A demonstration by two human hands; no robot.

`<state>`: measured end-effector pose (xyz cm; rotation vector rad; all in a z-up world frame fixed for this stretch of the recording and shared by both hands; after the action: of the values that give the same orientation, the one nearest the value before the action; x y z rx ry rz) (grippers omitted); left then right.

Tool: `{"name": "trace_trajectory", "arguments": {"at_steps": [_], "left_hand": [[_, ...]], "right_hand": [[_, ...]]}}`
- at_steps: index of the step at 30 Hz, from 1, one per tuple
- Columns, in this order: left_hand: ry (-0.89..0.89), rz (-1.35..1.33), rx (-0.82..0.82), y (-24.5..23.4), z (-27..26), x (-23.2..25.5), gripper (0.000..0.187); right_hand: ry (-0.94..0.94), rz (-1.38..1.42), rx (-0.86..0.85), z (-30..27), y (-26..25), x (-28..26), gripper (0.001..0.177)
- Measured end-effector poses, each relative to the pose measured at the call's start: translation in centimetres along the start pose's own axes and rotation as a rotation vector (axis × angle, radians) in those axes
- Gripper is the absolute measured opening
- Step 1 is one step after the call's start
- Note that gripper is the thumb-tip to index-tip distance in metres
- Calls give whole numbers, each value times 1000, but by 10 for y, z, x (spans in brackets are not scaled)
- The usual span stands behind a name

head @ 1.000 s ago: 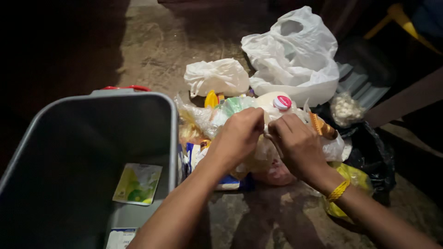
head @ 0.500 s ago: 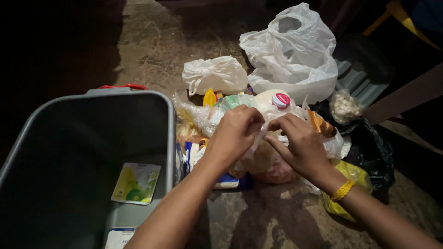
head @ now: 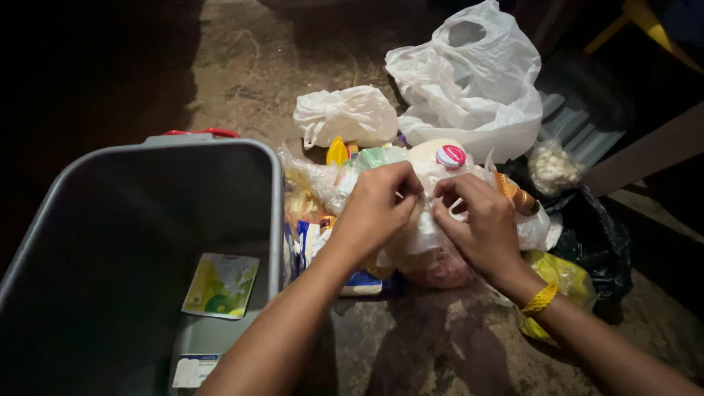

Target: The person unloads groceries from plastic bags onto a tiled floor and places selected items into a gray plastic bin. They handle small boxes, packaged food, and a wooden hairbrush, moving them from the bags into the bin.

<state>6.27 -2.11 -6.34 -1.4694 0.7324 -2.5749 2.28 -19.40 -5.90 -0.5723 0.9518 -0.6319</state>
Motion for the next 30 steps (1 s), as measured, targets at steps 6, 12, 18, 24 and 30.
{"name": "trace_trajectory", "arguments": {"at_steps": [6, 12, 18, 24, 30], "left_hand": [[-95, -246, -58, 6, 4, -13, 14], [-372, -313, -172, 10, 2, -22, 17], [-460, -362, -233, 6, 5, -27, 16], [-255, -40, -293, 13, 6, -28, 24], [-281, 221, -264, 11, 7, -16, 28]], "right_hand": [[-325, -352, 82, -7, -15, -10, 18], [-475, -460, 97, -11, -17, -16, 14], [-526, -524, 85, -8, -14, -15, 15], [-629, -581, 59, -9, -9, -11, 16], [-612, -525, 36, -9, -1, -8, 19]]}}
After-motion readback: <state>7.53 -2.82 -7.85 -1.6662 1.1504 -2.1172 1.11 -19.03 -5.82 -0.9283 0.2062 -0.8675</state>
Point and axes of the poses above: each hand's wrist, its own z-axis towards the middle knuckle, its own y-axis out of the palm, x = y × z, the point moved 3 cm from there along z, towards the middle knuckle, and after that the axes turned 3 degrees about -x, right-handed, at the moved point
